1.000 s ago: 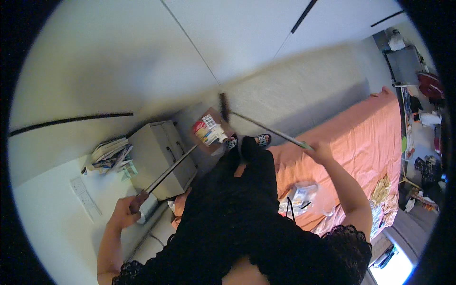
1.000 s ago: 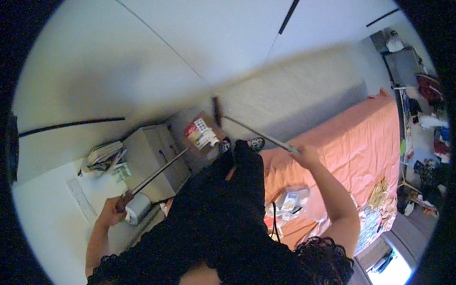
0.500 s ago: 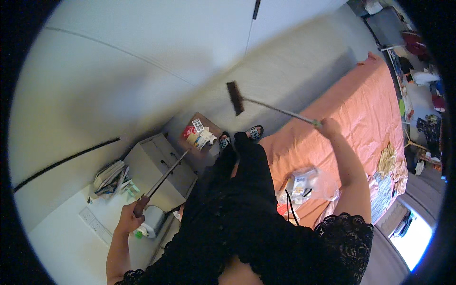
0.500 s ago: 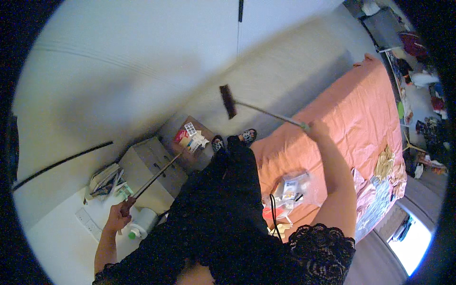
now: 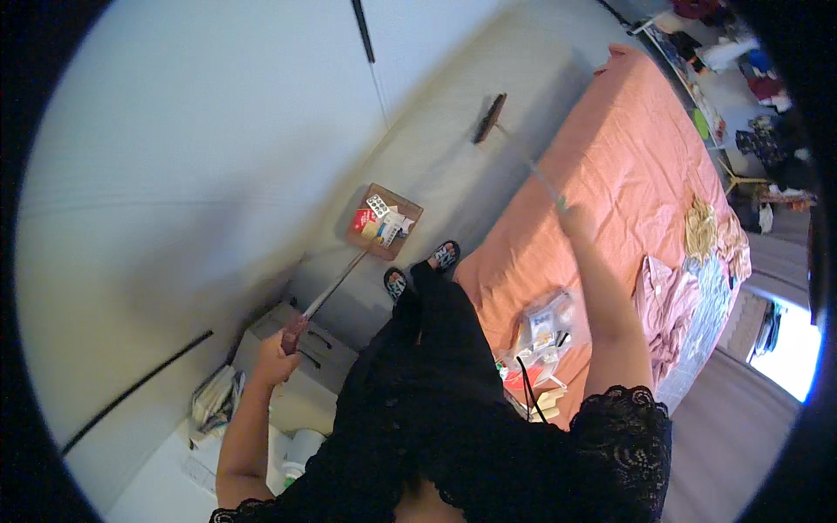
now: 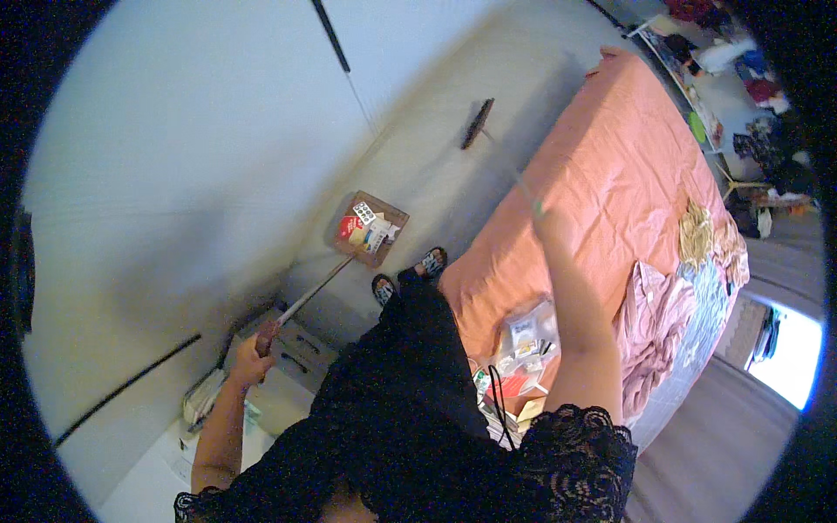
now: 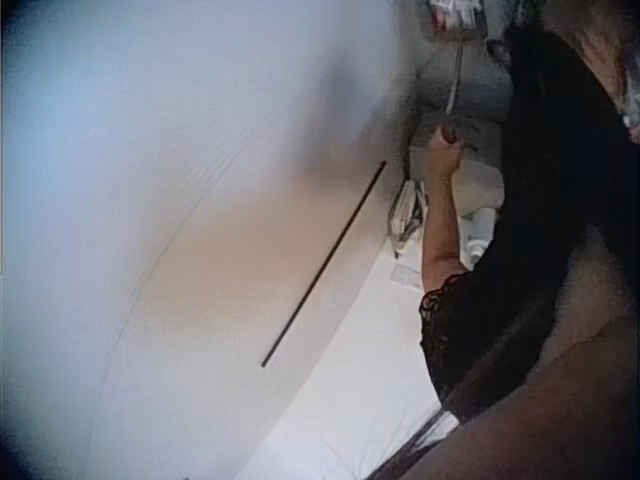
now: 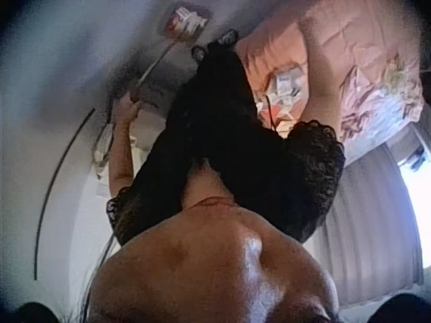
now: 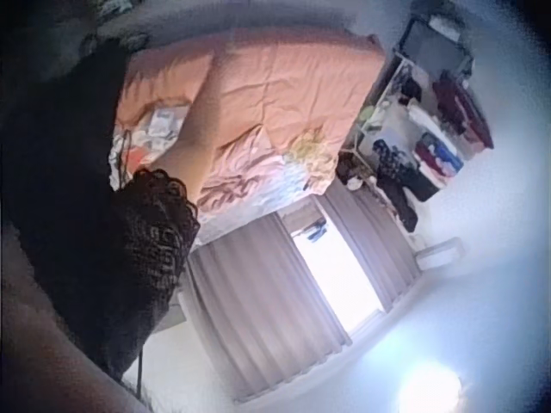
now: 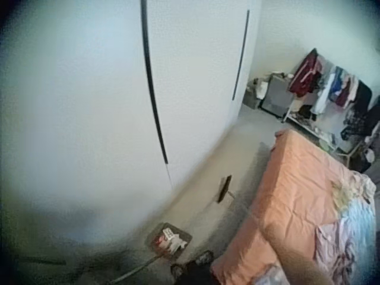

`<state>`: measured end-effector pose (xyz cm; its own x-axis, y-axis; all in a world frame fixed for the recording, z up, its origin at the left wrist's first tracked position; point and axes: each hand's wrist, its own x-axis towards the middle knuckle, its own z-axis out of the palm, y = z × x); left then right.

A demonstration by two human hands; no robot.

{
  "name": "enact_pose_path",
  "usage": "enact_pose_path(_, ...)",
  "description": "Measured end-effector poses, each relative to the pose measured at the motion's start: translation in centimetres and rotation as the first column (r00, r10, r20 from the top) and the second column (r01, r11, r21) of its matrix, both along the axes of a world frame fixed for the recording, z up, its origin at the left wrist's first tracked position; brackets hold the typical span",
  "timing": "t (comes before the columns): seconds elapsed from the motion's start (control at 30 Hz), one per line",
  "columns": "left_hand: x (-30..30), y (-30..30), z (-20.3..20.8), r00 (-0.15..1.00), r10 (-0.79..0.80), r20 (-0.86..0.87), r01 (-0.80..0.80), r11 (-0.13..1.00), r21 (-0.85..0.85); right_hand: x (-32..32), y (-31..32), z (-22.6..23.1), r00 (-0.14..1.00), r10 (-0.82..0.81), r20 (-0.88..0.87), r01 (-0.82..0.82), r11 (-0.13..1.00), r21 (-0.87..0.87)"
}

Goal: The person organizes small items on a bed and bedside table, including boxes, papers, and plastic bags. They wipe the table surface with a tissue, move a humidifier, and place items into a plastic bag and a drawer.

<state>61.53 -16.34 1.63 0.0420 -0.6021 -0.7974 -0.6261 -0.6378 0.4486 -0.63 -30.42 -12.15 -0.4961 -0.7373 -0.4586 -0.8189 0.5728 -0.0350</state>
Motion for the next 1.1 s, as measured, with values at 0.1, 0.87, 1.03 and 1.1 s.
enact_pose_path(0.1,-1.2,-2.9,-4.4,0.985,-0.17,-0.022,0.161,0.962,-0.222,2.2,13.8,-7.7,0.807,-0.388,0.445,0.434,0.901,-0.001)
enact_pose_path(0.87,-38.0,-38.9,-14.3,0.952,-0.306,-0.029,0.288,0.92,-0.264,-6.2,-16.9,-15.8,-0.034,-0.812,0.583,0.933,0.184,0.31)
enact_pose_path(1.03,-49.6,-49.5,-15.6,0.944,-0.314,-0.099,0.285,0.929,-0.235,-17.0,-25.7,-24.2,0.05,-0.834,0.55,0.949,0.211,0.234)
enact_pose_path(1.1,-51.9,-53.2,-15.9,0.949,-0.308,-0.061,0.287,0.929,-0.232,-18.5,-30.8,-22.1,-0.025,-0.82,0.572,0.95,0.159,0.27)
